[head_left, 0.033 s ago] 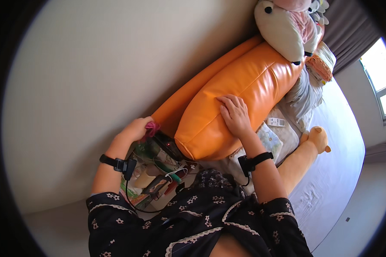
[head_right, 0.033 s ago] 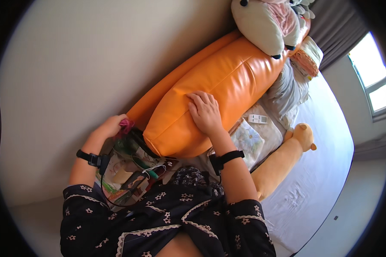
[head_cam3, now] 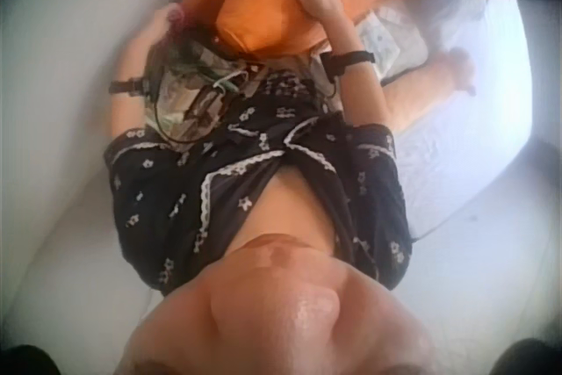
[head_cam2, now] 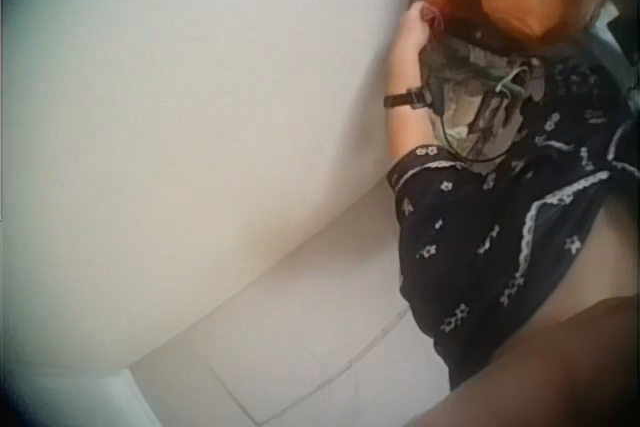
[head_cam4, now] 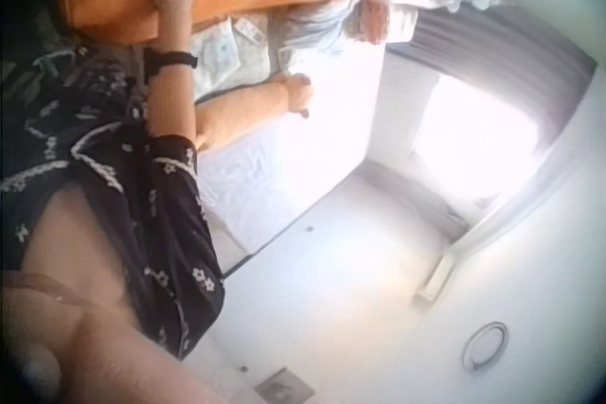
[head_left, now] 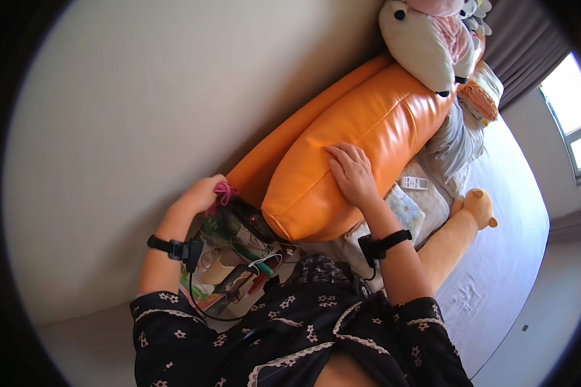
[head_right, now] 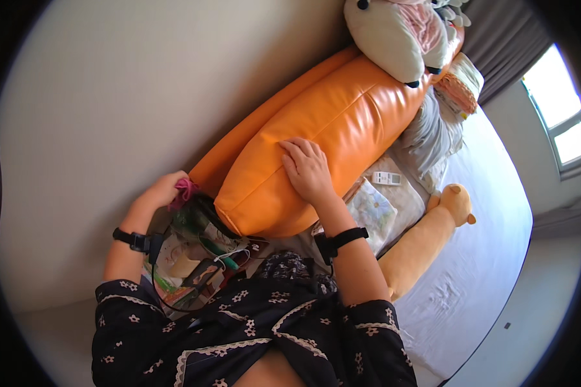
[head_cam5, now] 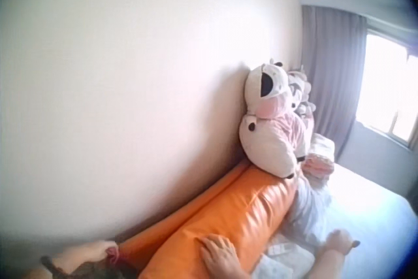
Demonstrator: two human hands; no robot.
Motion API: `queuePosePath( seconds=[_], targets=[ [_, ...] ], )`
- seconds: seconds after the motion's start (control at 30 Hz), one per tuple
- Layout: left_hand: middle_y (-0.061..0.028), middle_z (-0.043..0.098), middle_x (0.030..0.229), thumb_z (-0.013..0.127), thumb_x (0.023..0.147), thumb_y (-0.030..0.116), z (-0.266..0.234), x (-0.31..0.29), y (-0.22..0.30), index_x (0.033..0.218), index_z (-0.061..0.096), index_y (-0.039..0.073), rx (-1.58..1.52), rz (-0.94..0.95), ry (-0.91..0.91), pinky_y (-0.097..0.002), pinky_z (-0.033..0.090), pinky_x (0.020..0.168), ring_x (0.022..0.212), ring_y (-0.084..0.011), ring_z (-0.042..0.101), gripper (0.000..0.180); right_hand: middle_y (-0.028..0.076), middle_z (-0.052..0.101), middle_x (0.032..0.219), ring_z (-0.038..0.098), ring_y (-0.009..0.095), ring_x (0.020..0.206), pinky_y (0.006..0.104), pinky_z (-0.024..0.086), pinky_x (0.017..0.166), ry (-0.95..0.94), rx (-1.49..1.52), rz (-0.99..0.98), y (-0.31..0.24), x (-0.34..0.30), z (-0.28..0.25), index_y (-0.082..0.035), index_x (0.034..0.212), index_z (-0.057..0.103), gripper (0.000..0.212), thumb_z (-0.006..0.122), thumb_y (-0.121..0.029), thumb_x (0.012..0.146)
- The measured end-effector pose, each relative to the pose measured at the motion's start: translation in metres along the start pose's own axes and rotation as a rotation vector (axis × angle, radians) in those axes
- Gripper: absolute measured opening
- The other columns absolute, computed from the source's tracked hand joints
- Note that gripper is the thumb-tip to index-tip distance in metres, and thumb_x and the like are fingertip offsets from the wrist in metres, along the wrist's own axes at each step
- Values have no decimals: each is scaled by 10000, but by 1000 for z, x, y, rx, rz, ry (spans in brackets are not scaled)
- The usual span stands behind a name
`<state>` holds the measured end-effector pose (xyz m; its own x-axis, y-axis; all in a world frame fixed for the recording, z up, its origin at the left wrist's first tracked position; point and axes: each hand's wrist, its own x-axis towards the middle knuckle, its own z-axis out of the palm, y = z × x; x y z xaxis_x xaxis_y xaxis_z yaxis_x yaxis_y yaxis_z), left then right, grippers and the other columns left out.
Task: The person wipes an orange padded headboard using a pink cloth, moving stuffed animals and pillows aside to reach different sections of the surface.
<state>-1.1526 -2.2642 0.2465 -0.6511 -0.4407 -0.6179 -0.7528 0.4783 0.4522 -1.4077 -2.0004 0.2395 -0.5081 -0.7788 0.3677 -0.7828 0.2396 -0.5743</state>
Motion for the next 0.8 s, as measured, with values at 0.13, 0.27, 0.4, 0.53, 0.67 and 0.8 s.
queuePosePath(
  seconds=[0.13, 0.27, 0.4, 0.53, 0.67, 0.8],
  targets=[
    [-124, 552, 1181, 519, 855, 23, -15, -43, 42, 1191, 497, 101, -198, 143, 223, -301, 433, 892, 1031, -200, 560, 346, 142, 528, 1199, 458, 320, 1171, 402, 376, 987, -19, 191, -81, -37, -11, -19, -47, 1159, 548, 347, 600, -170, 839],
    [-183, 440, 1318, 634, 833, 116, 21, -81, 132, 1362, 336, 74, -481, 905, 317, -357, 342, 1019, 1244, -283, 417, 609, 141, 523, 1229, 482, 263, 1173, 369, 394, 973, -81, 831, 97, -95, -21, -22, -20, 1217, 502, 396, 606, -196, 878],
    [-226, 401, 1354, 649, 812, 130, 57, -72, 172, 1350, 369, 56, -268, 963, 266, -396, 303, 1051, 1281, -362, 361, 611, 63, 566, 1129, 544, 142, 1033, 292, 443, 892, -38, 1104, 407, -64, -20, -18, -27, 1235, 493, 408, 619, -194, 885],
    [-188, 357, 1411, 632, 801, 179, 100, -59, 148, 1322, 429, 29, 64, 727, 632, -419, 258, 1083, 1315, -348, 321, 579, 53, 607, 996, 590, 149, 913, 289, 486, 776, 286, 949, 686, -18, 3, -50, -60, 1124, 550, 335, 677, -151, 827],
    [-186, 438, 1350, 615, 790, 334, 109, -52, 151, 1292, 467, 19, 382, 660, 784, -446, 298, 1046, 1264, -352, 380, 610, 82, 626, 947, 591, 190, 893, 307, 471, 760, 367, 528, 293, 48, 48, -60, -68, 1081, 565, 258, 601, -63, 826],
    [-180, 476, 1319, 612, 787, 322, 106, -47, 151, 1267, 498, 25, 312, 684, 774, -435, 322, 1025, 1244, -340, 406, 576, 148, 624, 975, 593, 334, 932, 371, 470, 796, 155, 83, -51, 44, 29, 2, -106, 1049, 583, 284, 588, -56, 770]
  ],
)
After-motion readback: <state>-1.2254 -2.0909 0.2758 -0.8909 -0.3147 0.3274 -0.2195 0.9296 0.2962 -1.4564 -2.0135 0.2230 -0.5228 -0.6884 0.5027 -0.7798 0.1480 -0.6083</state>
